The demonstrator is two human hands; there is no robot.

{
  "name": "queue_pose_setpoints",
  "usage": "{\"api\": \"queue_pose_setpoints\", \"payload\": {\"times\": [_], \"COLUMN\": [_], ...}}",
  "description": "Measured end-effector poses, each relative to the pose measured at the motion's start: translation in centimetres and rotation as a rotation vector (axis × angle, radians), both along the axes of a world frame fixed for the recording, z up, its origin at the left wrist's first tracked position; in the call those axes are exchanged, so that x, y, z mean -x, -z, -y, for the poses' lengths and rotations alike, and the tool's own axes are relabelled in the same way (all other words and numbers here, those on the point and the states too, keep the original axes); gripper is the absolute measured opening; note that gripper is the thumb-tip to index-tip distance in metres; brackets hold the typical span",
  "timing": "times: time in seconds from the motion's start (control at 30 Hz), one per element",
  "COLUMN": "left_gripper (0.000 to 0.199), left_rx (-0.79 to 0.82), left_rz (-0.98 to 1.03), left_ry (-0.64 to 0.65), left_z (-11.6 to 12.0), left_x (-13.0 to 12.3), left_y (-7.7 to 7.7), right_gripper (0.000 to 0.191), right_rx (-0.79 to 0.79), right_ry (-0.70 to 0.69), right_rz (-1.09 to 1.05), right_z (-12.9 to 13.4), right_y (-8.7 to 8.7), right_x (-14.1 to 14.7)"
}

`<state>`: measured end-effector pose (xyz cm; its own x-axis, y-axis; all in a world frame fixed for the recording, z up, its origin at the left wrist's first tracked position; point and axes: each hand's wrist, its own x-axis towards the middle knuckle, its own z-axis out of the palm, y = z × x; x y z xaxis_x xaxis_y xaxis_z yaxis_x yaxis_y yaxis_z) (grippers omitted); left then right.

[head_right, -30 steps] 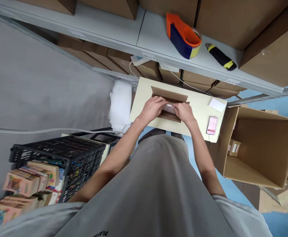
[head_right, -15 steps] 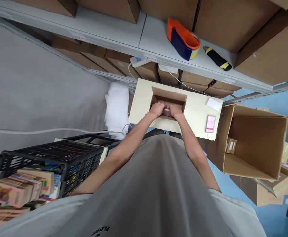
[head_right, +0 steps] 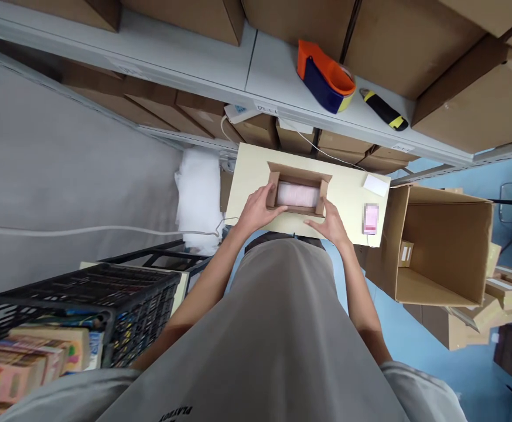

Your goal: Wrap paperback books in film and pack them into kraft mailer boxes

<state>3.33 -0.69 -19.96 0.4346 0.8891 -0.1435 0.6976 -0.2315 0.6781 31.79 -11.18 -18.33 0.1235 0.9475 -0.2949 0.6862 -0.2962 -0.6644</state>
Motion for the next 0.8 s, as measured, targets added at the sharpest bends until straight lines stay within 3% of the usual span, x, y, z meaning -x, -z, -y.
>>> {"api": "queue_pose_setpoints", "payload": {"times": [0.1, 0.17, 0.3, 0.43, 0.57, 0.7, 0.8], "left_gripper": [0.101, 0.095, 0.081, 0.110, 0.117, 0.097, 0.052], "left_rx": [0.053, 0.093, 0.120, -0.026, -0.088, -0.125, -0.131], "left_rz": [-0.067, -0.102, -0.105, -0.069, 0.009, 0.020, -0.008], "left_ry": [0.126, 0.177, 0.118, 0.034, 0.122, 0.136, 0.102], "left_z": [-0.1, -0.5, -2.3, -4.4, -6.1, -6.3, -5.4], "left_x": [0.5, 0.7, 0.5, -0.5, -1.1, -0.9, -0.3], "left_y": [0.5, 0.9, 1.7, 2.1, 2.3, 2.0, 1.8], "right_gripper": [0.081, 0.063, 0.052, 0.083, 0.117, 0.117, 0.101], "right_rx": [0.039, 0.057, 0.067, 0.047, 0.014, -0.034, -0.045], "right_ry": [-0.075, -0.065, -0.003, 0.154, 0.135, 0.086, 0.062], "right_rz": [0.016, 0.038, 0.107, 0.248, 0.262, 0.278, 0.289], "right_z": [-0.2, -0.7, -2.1, -3.3, -3.9, -3.9, -3.5], "right_y": [0.9, 1.4, 2.4, 3.3, 3.4, 3.0, 2.8], "right_x": [0.6, 0.7, 0.5, 0.4, 0.3, 0.3, 0.7]}}
